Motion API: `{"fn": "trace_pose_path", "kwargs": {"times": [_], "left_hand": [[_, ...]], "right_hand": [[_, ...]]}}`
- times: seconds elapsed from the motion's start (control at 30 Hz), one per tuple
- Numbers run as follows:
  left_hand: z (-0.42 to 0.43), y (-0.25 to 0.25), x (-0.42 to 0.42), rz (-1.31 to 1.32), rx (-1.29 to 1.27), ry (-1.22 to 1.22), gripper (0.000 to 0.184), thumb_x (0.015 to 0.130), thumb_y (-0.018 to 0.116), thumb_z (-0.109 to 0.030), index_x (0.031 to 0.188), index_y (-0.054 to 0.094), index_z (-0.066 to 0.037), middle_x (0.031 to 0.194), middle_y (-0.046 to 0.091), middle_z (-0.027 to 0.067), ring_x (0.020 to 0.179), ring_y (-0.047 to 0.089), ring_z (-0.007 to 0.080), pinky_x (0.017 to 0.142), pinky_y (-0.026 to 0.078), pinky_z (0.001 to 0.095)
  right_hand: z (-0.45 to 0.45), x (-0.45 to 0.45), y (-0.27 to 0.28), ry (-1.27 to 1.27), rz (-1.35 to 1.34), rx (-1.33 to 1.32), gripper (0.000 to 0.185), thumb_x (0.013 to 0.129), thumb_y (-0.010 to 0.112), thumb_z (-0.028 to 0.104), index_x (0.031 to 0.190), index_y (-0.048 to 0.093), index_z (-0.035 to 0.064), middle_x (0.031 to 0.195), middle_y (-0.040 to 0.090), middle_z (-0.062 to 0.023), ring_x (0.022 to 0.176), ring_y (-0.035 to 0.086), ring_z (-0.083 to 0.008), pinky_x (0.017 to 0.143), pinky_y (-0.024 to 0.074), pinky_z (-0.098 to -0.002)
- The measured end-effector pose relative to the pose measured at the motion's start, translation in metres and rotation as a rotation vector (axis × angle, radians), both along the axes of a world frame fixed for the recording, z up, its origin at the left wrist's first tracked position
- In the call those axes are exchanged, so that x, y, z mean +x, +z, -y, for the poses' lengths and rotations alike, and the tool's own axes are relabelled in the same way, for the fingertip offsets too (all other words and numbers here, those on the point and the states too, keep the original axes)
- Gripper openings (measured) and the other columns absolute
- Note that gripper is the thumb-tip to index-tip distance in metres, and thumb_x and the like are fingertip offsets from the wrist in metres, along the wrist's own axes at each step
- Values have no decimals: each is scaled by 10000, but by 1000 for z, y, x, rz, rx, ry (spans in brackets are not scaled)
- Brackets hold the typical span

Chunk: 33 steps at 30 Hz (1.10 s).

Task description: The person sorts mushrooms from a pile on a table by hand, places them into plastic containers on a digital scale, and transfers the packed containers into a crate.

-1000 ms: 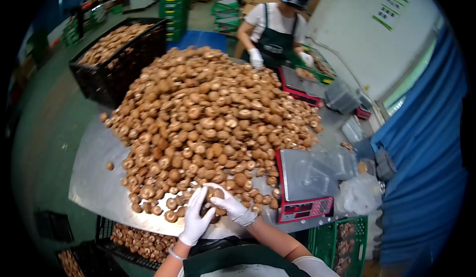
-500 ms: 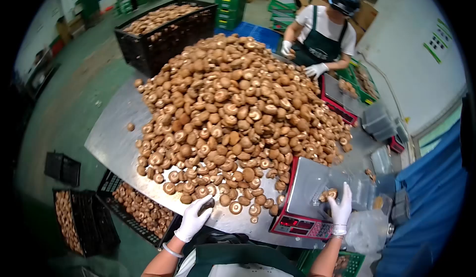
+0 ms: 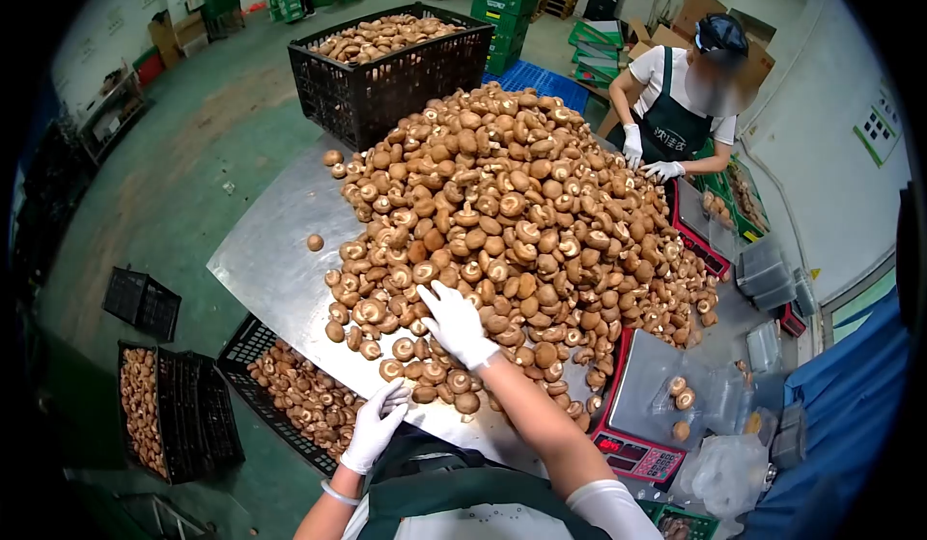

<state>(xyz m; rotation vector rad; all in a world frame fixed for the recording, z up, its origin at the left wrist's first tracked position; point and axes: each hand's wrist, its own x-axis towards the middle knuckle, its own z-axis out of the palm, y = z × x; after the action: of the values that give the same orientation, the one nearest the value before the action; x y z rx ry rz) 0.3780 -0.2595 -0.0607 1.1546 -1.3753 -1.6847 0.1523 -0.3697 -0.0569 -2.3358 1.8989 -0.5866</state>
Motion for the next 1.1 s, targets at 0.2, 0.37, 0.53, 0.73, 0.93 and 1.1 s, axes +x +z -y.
{"fn": "trace_pose_path", "kwargs": {"times": [0.2, 0.37, 0.53, 0.73, 0.93, 1.1], "left_hand": [[37, 18, 37, -565, 406, -30, 578, 972, 528, -234, 1444, 282, -9, 1335, 489, 161, 1123, 576, 280, 949, 496, 404], [61, -20, 42, -851, 697, -7, 516, 1010, 432, -325, 1437, 313, -62, 1342, 475, 170, 1108, 584, 295, 840, 555, 380], [76, -37, 48, -809, 735, 97, 296, 982, 484, -210, 1156, 556, 18, 1175, 598, 169, 1060, 613, 265, 780, 562, 347], [84, -21, 65, -576, 575, 110, 246, 916, 490, -52, 1129, 560, 48, 1127, 616, 182, 1078, 612, 291, 865, 551, 426], [128, -10, 75, -341, 324, 171, 192, 937, 488, -39, 1081, 592, 35, 1017, 646, 127, 927, 640, 197, 829, 555, 360], [173, 1, 38, 316, -436, 83, 312, 863, 650, -153, 1131, 601, -3, 975, 638, 109, 867, 614, 219, 801, 497, 318]], "right_hand": [[-2, 26, 11, -49, 140, 40, 463, 786, 710, 267, 1206, 585, 115, 1096, 578, -102, 997, 544, -295, 861, 472, -394], [-13, 58, 36, 285, 143, 228, 690, 860, 595, 481, 1414, 408, 115, 1390, 438, -220, 1268, 445, -375, 1046, 384, -426], [73, 27, 16, -235, -110, 105, 698, 756, 742, 333, 1382, 445, 251, 1487, 315, -162, 1321, 333, -427, 1000, 385, -554], [14, 18, -6, 10, -317, 78, 516, 809, 678, 295, 1297, 521, 238, 1357, 471, -99, 1325, 326, -395, 1022, 303, -615], [-52, 6, 13, 144, -190, 134, 489, 838, 655, 364, 1296, 547, 231, 1311, 510, -78, 1297, 377, -390, 1012, 370, -507], [-13, -12, 29, -113, 269, -35, 292, 877, 623, 245, 1133, 635, 105, 1099, 641, -108, 1058, 590, -288, 896, 481, -385]]}}
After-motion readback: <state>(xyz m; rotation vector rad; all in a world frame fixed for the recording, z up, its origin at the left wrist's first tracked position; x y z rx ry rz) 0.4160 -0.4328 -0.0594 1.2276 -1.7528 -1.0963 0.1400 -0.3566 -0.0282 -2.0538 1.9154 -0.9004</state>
